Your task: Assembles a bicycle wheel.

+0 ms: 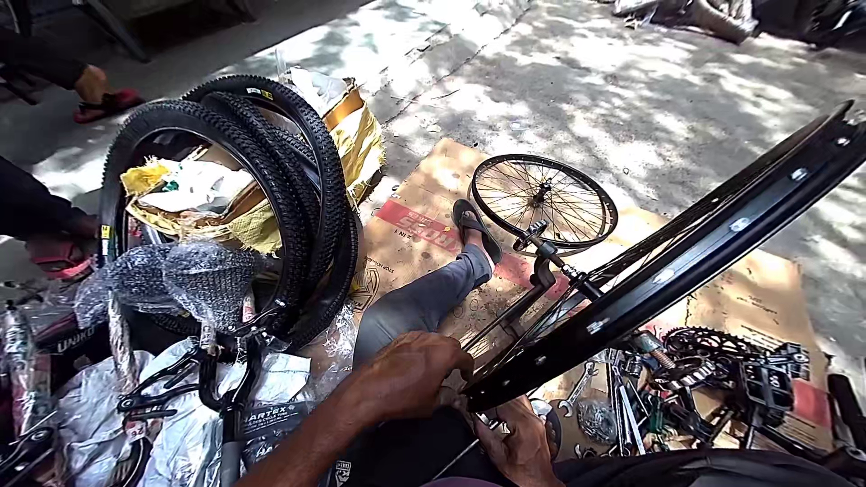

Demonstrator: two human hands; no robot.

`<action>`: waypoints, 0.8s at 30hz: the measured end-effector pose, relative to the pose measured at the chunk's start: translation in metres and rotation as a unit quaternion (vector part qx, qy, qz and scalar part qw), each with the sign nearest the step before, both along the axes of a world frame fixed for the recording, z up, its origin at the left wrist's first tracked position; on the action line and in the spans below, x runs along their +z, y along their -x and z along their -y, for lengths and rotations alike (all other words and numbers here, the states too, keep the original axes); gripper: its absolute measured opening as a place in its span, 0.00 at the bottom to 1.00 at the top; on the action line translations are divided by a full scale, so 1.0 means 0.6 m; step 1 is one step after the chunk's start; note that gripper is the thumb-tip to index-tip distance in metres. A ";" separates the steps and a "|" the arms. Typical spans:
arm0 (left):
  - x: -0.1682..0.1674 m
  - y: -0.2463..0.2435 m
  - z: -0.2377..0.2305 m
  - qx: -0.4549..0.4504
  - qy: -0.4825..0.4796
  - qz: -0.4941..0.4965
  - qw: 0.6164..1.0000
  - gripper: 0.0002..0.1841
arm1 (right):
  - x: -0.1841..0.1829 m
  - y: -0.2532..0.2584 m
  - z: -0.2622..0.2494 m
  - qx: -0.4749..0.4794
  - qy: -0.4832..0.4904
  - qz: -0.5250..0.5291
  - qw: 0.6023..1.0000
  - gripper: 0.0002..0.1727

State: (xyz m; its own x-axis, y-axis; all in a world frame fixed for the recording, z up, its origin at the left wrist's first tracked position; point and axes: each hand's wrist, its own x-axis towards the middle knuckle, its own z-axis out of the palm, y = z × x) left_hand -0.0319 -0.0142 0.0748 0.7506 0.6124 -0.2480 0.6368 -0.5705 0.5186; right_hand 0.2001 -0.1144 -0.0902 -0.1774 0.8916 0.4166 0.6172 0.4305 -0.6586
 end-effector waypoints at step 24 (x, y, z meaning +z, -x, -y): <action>0.026 -0.002 0.009 0.115 0.092 0.448 0.882 0.21 | 0.000 -0.001 0.002 0.012 0.004 0.000 1.000 0.15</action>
